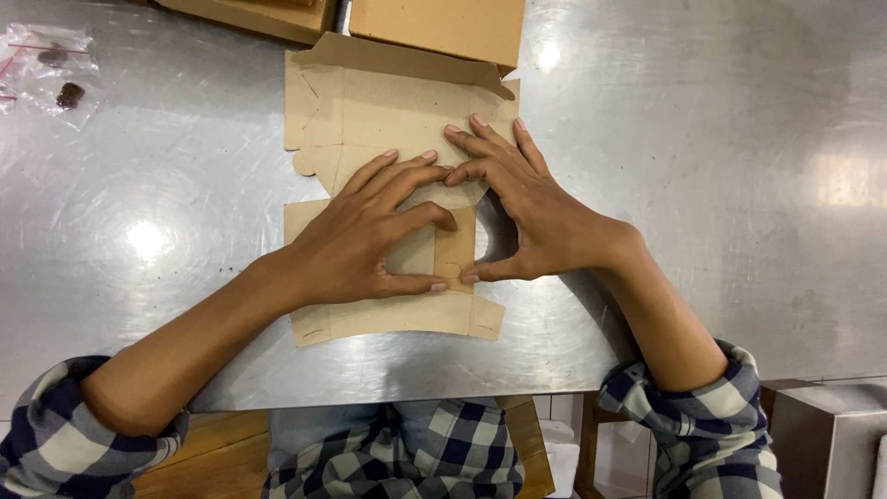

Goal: The person assembles a flat cardboard box blank on a stainless steel table. They fold the side panels and bottom flaps, then tuck the locking tabs into the corresponding slots to form the box base.

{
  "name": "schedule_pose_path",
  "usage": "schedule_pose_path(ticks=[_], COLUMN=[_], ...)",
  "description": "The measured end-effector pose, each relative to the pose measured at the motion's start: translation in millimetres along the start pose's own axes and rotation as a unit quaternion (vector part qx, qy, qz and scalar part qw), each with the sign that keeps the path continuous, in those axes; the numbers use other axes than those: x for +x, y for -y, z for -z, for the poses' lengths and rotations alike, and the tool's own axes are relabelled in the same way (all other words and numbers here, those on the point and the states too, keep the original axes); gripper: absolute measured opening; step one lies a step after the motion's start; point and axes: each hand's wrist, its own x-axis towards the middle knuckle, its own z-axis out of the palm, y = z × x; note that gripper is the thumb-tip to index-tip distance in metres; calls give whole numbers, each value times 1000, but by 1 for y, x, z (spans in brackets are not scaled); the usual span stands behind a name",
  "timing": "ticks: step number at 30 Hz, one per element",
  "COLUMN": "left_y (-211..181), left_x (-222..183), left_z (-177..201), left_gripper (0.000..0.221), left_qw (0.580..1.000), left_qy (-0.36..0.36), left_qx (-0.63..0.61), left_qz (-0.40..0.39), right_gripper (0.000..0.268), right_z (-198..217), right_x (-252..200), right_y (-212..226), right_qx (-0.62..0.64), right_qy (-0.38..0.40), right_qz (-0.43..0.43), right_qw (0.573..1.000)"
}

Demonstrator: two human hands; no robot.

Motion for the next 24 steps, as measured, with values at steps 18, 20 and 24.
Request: schedule_pose_path(ticks=[18, 20, 24], left_y=[0, -1, -1], left_x=[1, 0, 0], left_z=[2, 2, 2], left_gripper=[51, 51, 53], left_qw=[1000, 1000, 1000], left_qy=[1, -4, -2], left_qx=[-6, -5, -6], left_qz=[-2, -6, -6], right_gripper=[68, 52, 41], right_z=[1, 1, -1], right_x=[0, 0, 0], right_y=[-1, 0, -2], right_qx=[27, 33, 32], right_qy=[-1, -10, -16], right_qz=[-5, -4, -13], right_qw=[1000, 999, 999])
